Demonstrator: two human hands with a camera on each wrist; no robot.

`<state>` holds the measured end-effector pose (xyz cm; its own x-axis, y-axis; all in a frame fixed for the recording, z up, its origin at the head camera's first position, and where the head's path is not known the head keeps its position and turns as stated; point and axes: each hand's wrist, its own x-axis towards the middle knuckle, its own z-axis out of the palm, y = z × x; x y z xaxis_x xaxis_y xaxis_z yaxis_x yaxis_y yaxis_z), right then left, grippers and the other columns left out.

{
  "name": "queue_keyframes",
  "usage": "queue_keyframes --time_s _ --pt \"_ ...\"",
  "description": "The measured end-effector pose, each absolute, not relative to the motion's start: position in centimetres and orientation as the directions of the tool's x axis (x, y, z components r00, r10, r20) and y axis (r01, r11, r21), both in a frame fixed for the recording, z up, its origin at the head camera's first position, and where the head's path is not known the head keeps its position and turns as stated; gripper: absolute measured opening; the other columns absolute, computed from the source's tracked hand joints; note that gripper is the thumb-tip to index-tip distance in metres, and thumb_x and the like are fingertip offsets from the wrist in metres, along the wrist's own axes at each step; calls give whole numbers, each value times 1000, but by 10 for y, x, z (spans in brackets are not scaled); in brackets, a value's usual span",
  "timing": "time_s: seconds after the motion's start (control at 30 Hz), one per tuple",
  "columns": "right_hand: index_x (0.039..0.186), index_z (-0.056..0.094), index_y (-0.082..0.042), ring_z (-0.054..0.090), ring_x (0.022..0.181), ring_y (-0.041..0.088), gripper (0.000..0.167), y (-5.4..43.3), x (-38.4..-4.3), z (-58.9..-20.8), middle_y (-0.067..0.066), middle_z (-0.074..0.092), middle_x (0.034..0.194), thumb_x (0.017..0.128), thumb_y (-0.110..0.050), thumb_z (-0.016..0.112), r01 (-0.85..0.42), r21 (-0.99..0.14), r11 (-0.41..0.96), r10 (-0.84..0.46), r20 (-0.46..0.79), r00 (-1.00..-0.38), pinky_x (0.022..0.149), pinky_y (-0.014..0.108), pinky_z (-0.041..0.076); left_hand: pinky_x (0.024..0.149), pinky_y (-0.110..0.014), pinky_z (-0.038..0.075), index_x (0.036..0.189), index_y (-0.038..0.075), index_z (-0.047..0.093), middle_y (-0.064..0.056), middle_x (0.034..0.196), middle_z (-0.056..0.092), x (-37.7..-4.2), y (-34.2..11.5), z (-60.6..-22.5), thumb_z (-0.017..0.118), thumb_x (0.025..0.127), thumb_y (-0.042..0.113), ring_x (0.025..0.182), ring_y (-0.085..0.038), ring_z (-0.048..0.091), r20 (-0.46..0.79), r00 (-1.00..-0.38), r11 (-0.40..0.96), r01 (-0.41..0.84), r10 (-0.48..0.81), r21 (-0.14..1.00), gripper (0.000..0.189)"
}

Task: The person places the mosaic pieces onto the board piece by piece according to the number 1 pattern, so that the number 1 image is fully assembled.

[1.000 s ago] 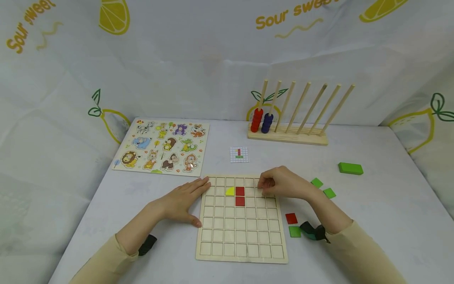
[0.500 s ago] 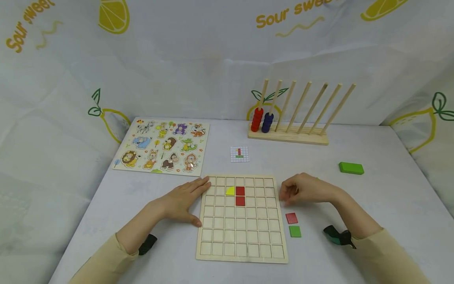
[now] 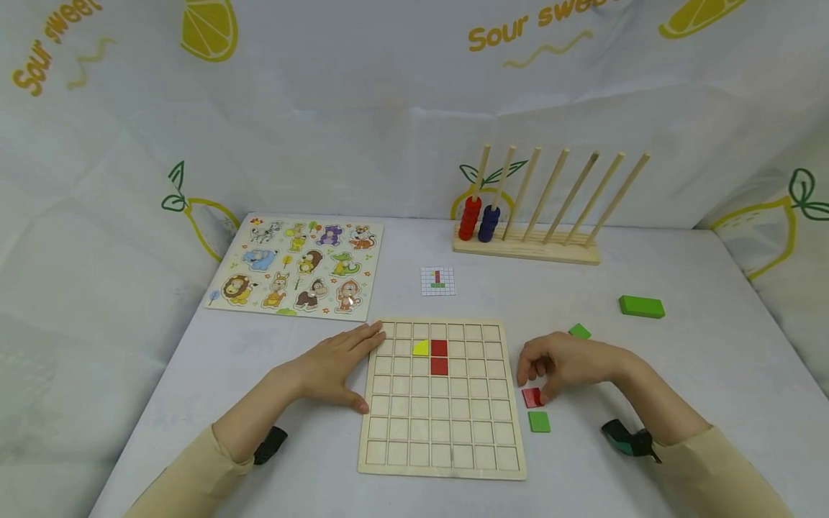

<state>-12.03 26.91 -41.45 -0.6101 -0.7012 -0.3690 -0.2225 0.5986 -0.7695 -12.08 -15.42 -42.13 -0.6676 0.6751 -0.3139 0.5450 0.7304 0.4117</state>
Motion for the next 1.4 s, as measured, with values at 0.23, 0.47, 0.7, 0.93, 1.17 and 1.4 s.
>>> queue_keyframes --time_s 0.23,0.47,0.7,0.93,1.17,1.4 --pt "99 73 -25 51 86 16 34 271 -118 -418 4 57 89 70 -13 85 -265 -784 562 -740 -334 -584 72 21 45 121 -59 29 158 10 23 -8 169 12 -121 -155 -422 81 73 55 154 -36 20 -314 -670 733 543 672 411 112" --pt "97 76 -30 52 85 14 34 269 -117 -420 -1 58 87 70 -14 86 -338 -752 566 -751 -302 -586 72 20 45 121 -59 28 158 11 22 -7 169 12 -121 -155 -423 80 73 55 154 -36 20 -314 -671 733 541 672 413 112" --pt "93 74 -31 51 83 10 34 269 -117 -420 -2 57 86 69 -10 85 -369 -732 573 -750 -287 -596 70 19 45 121 -59 28 158 11 22 -8 169 11 -121 -155 -423 80 73 55 154 -36 19 -314 -671 733 539 671 414 112" --pt "85 68 -28 51 79 6 32 267 -116 -420 -5 57 82 68 -8 86 -360 -705 611 -715 -297 -633 68 19 45 121 -59 28 158 10 22 -8 169 12 -120 -154 -422 81 73 54 154 -36 19 -317 -672 735 536 670 416 112" --pt "80 62 -24 51 73 6 32 266 -114 -416 -7 56 77 67 -7 87 -346 -667 660 -662 -298 -688 63 19 45 122 -58 27 158 12 22 -6 169 11 -121 -154 -424 81 72 55 155 -35 19 -321 -677 741 526 662 418 113" --pt "81 64 -21 53 67 2 28 268 -116 -413 -8 62 73 70 -1 81 -311 -696 647 -662 -310 -683 60 19 48 121 -59 27 158 11 21 -6 169 10 -120 -154 -422 81 72 54 154 -36 19 -323 -676 741 525 662 420 113"
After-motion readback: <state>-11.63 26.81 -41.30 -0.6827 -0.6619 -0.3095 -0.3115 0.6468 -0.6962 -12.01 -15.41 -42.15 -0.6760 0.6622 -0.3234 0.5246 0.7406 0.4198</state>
